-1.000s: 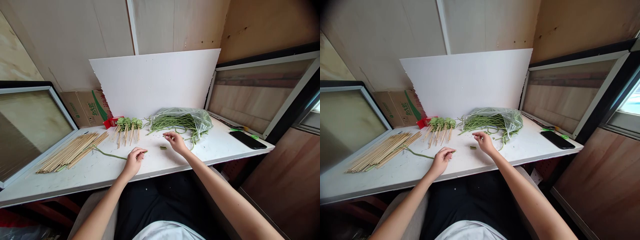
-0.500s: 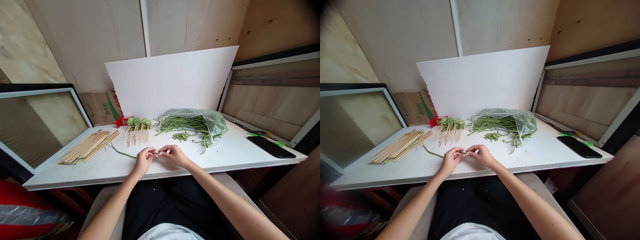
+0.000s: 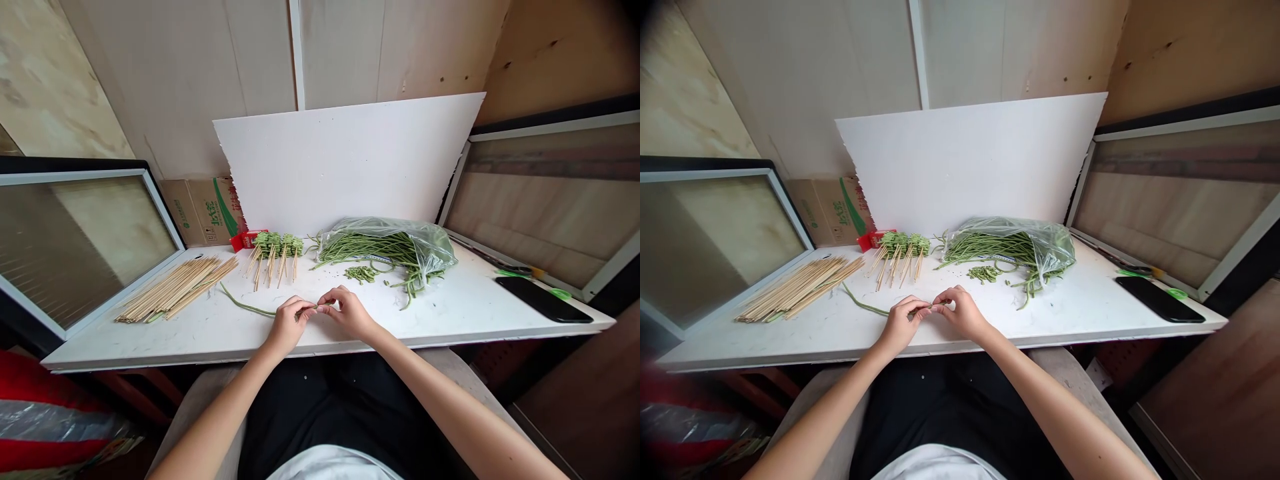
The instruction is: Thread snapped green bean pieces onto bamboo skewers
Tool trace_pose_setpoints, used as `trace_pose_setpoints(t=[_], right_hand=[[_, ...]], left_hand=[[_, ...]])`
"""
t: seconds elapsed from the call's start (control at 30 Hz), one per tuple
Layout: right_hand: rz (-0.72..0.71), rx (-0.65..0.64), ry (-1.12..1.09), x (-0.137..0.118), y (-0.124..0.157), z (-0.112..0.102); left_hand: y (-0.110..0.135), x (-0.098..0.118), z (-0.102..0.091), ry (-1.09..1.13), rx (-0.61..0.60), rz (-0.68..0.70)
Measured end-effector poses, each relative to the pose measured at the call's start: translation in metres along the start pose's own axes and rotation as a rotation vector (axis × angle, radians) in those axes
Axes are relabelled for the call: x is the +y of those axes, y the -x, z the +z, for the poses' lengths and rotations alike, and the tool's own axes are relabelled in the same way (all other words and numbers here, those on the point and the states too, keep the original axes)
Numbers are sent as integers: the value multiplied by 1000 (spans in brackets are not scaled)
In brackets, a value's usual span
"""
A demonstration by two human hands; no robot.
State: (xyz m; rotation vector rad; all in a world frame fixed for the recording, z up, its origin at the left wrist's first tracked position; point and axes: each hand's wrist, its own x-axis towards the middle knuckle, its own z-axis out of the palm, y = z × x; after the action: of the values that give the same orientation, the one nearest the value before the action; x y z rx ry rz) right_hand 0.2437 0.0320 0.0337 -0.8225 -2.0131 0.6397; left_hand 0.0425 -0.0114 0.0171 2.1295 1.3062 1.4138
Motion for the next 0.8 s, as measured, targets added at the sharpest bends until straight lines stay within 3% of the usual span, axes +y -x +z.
trace_pose_setpoints(t=[0.2,0.43,0.5,0.67,0.8], right_hand=[[13,-19,-24,-6,4,6],[123,-91,-459,-2,3,14],[129,-79,-496,1,0,9],[64,89,-61,23,-11,-24],[129,175,300,48,-10,-45]], left_hand=[[1,8,3,-21,-18,8],[-2,19,1,131,15,-18],[-3,17,0,159,6,-48],[-2,5,0,132,-24,-97],[-1,-1,2,123,-65,-124]])
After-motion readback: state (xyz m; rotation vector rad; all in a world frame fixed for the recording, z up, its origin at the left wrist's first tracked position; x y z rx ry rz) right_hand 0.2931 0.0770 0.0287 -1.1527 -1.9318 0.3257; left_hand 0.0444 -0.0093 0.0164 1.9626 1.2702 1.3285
